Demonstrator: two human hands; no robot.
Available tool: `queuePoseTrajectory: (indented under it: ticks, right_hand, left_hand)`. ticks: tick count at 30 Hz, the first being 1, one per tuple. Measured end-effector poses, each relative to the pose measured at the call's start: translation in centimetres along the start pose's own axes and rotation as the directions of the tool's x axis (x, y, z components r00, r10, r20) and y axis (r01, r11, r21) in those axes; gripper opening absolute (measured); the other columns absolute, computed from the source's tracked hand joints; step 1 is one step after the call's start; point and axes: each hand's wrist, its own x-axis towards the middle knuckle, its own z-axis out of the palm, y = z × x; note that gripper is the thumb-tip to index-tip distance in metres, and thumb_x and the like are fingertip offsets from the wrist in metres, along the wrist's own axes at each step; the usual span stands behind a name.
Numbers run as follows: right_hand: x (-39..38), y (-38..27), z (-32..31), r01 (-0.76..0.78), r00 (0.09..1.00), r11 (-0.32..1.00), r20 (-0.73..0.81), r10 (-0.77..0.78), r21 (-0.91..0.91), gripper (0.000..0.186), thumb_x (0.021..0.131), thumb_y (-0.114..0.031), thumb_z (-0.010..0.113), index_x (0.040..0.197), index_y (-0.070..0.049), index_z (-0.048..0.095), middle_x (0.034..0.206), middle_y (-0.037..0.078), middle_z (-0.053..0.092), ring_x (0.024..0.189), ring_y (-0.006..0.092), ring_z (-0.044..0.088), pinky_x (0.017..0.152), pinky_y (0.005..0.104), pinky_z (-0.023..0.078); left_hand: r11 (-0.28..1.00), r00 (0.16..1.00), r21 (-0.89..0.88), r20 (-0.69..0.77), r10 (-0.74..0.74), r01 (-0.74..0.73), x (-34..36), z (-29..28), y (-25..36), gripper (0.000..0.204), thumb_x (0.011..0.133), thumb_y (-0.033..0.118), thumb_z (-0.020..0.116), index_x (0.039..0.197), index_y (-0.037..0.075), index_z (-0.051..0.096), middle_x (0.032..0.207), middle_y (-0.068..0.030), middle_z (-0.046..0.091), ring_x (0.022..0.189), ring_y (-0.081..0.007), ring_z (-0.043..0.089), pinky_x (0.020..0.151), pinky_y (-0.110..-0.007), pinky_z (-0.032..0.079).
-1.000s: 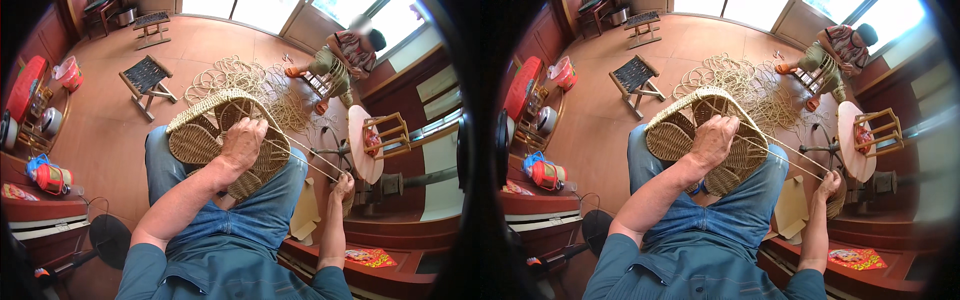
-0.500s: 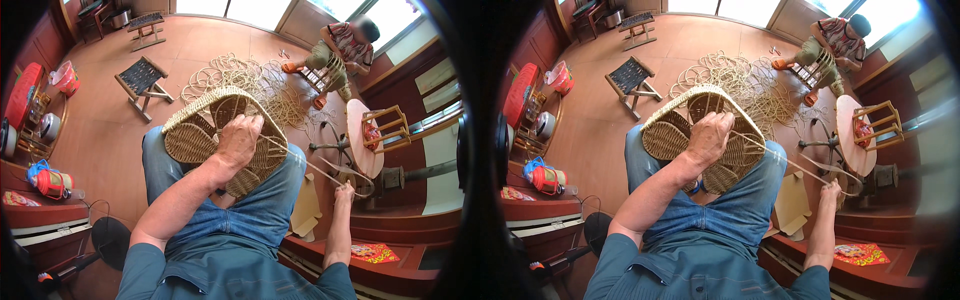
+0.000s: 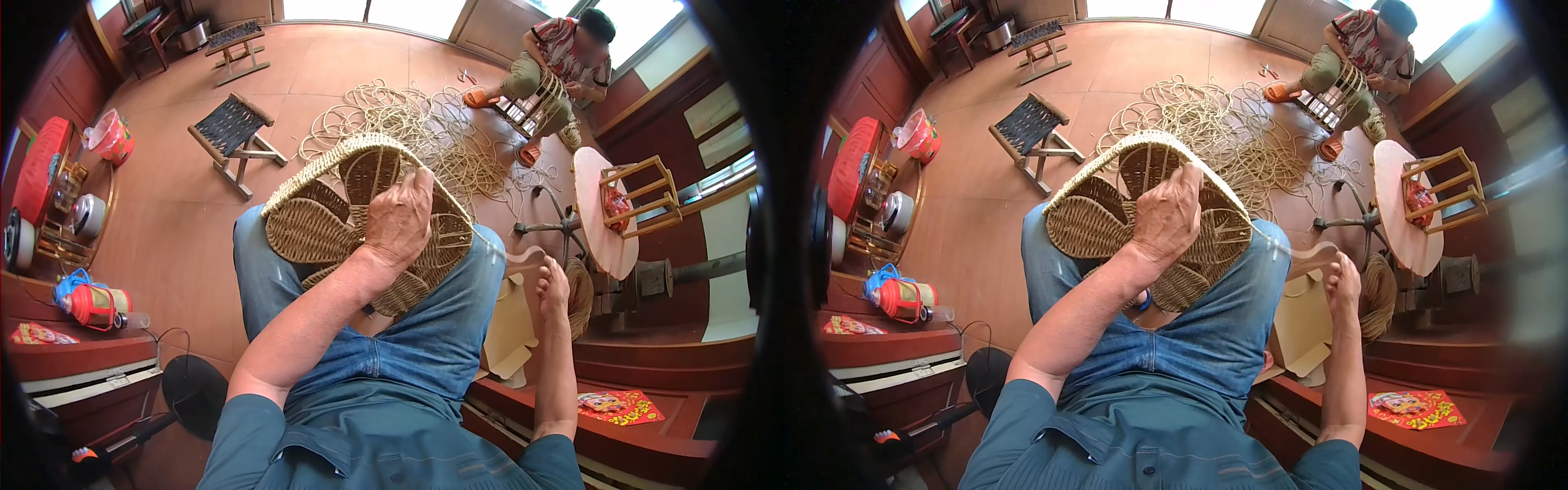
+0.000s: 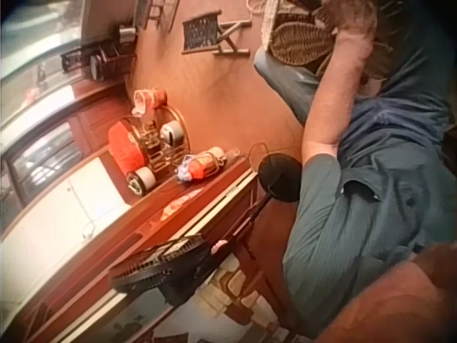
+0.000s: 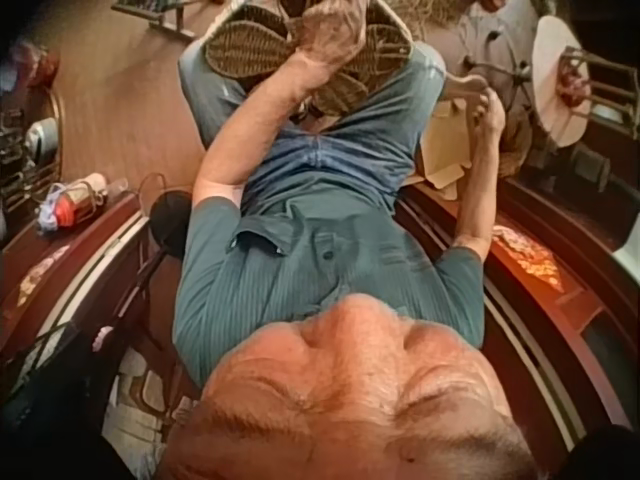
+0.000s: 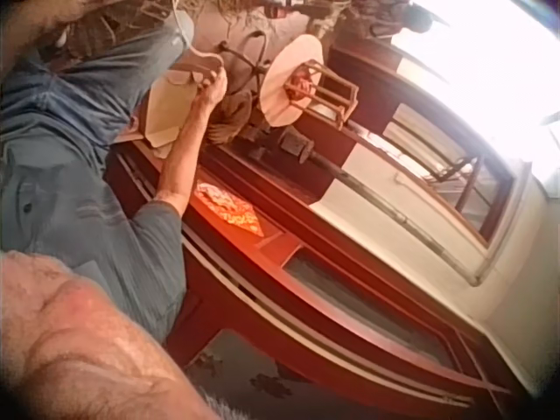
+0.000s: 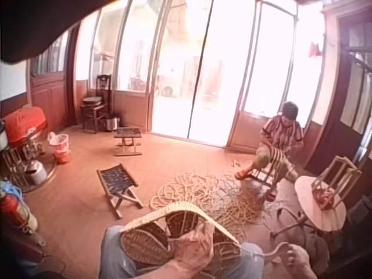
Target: Weaving a straw basket by hand
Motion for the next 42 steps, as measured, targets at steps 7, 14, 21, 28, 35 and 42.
queuePoseTrajectory:
  ticks: [7, 14, 21, 28, 35, 42]
  right_hand:
    - [-5.7, -5.0, 10.5, 0.597, 0.800, 0.727, 0.179, -0.573, -0.340, 0.043, 0.105, -0.013, 0.074, 0.145, -0.001, 0.067, 0.110, 0.002, 0.067, 0.085, 0.0121, 0.063, 0.081, 0.0268, 0.055]
    - [-14.9, -5.2, 23.3, 0.860, 0.508, 0.423, 0.409, -0.758, -0.285, 0.033, 0.100, -0.004, 0.075, 0.133, -0.008, 0.077, 0.122, 0.011, 0.076, 0.107, 0.0251, 0.074, 0.092, 0.0365, 0.060]
    - [-17.4, -3.6, 30.2, 0.938, 0.290, 0.119, 0.548, -0.784, -0.326, 0.052, 0.094, -0.007, 0.077, 0.146, -0.012, 0.071, 0.137, 0.014, 0.069, 0.120, 0.0350, 0.068, 0.105, 0.0463, 0.054]
    - [-17.4, -2.4, 31.4, 0.916, 0.152, -0.102, 0.573, -0.805, -0.387, 0.052, 0.098, -0.015, 0.073, 0.150, -0.012, 0.068, 0.137, 0.009, 0.066, 0.109, 0.0263, 0.065, 0.095, 0.0414, 0.051]
    - [-18.2, -1.3, 32.3, 0.918, 0.235, -0.039, 0.621, -0.748, -0.395, 0.066, 0.098, -0.024, 0.076, 0.159, -0.008, 0.058, 0.141, 0.013, 0.063, 0.111, 0.0296, 0.064, 0.095, 0.0432, 0.051]
    - [-18.5, -1.7, 32.9, 0.913, 0.300, 0.035, 0.613, -0.730, -0.406, 0.066, 0.096, -0.026, 0.079, 0.156, -0.008, 0.058, 0.137, 0.015, 0.061, 0.110, 0.0332, 0.064, 0.094, 0.0456, 0.052]
  left_hand:
    - [0.926, 0.980, -0.341, -0.046, -0.192, 0.166, -0.7, -1.2, 0.0, 0.016, 0.101, 0.002, 0.068, 0.112, 0.007, 0.057, 0.099, -0.0171, 0.068, 0.084, -0.0391, 0.072, 0.073, -0.048, 0.058]
    - [0.017, 0.835, -0.878, 0.448, -0.321, 0.478, -2.0, -4.4, -3.4, 0.015, 0.111, 0.004, 0.064, 0.124, 0.006, 0.057, 0.094, -0.0033, 0.068, 0.064, -0.0012, 0.051, 0.053, -0.017, 0.040]
    - [0.321, 0.845, -0.795, 0.408, -0.346, 0.515, -2.1, -7.6, -6.5, 0.033, 0.112, 0.007, 0.061, 0.144, -0.002, 0.056, 0.090, -0.0003, 0.069, 0.067, -0.0035, 0.053, 0.062, -0.021, 0.045]
    - [0.605, 0.840, -0.584, 0.402, -0.364, 0.542, -1.1, -8.7, -6.6, 0.020, 0.113, 0.009, 0.060, 0.128, 0.000, 0.068, 0.091, -0.0030, 0.075, 0.077, -0.0084, 0.068, 0.070, -0.025, 0.057]
    - [0.626, 0.904, -0.655, 0.261, -0.337, 0.423, 1.5, -8.1, -6.1, 0.013, 0.110, 0.005, 0.064, 0.118, 0.000, 0.073, 0.098, -0.0076, 0.076, 0.085, -0.0141, 0.074, 0.076, -0.032, 0.063]
    - [0.990, 0.994, -0.087, 0.004, 0.110, -0.109, 2.8, -6.7, -5.9, 0.008, 0.102, 0.010, 0.074, 0.110, 0.008, 0.075, 0.103, -0.0116, 0.069, 0.094, -0.0333, 0.075, 0.077, -0.041, 0.061]
